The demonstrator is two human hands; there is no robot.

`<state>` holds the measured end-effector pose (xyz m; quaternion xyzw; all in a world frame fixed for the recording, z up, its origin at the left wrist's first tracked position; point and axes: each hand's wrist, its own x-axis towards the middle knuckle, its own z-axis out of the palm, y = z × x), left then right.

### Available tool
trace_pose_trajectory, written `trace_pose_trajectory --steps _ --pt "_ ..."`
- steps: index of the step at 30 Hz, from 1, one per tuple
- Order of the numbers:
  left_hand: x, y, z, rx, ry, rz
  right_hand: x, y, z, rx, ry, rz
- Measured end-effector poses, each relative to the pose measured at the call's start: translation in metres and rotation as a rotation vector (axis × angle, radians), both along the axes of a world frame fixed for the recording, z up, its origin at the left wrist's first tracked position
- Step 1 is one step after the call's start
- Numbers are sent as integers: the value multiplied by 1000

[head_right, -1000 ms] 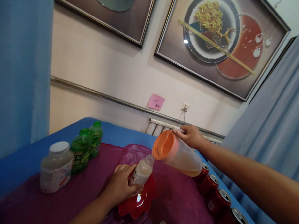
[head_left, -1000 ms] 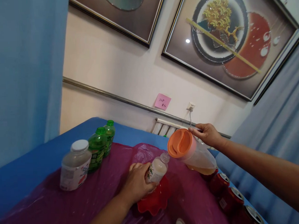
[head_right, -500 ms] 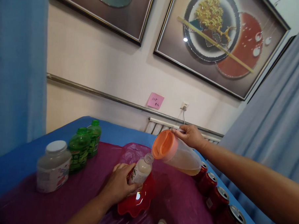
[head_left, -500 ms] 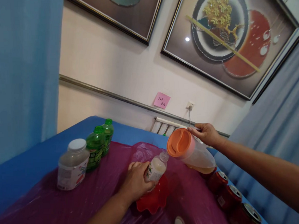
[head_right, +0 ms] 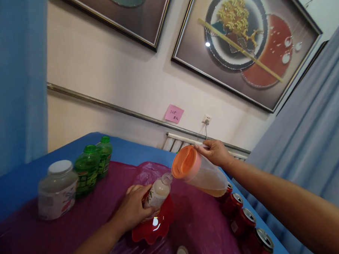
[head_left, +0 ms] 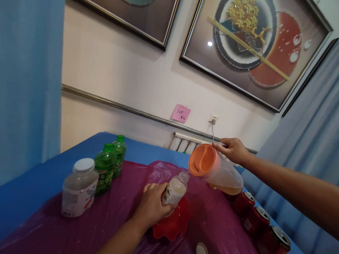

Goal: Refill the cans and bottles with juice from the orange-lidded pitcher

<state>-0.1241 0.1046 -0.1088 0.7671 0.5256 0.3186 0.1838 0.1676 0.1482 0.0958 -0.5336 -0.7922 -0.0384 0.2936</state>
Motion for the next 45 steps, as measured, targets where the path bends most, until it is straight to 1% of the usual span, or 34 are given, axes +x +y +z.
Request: trace_pose_trajectory --steps 5,15,22,32,39,45 --pt "1 -1 2 -2 -17 -24 0 -3 1 21 -21 -7" --pt "2 0 0 7 -6 -21 2 -6 2 30 -27 -30" --pt "2 0 1 -1 -17 -28 1 -9 1 13 -15 -27" --pt "2 1 -2 27 -17 -33 2 -10 1 0 3 -32" --pt "3 2 -3 14 -12 -28 3 -13 2 29 -14 -43" --pt "3 1 0 3 -2 -35 3 -16 4 54 -31 -46"
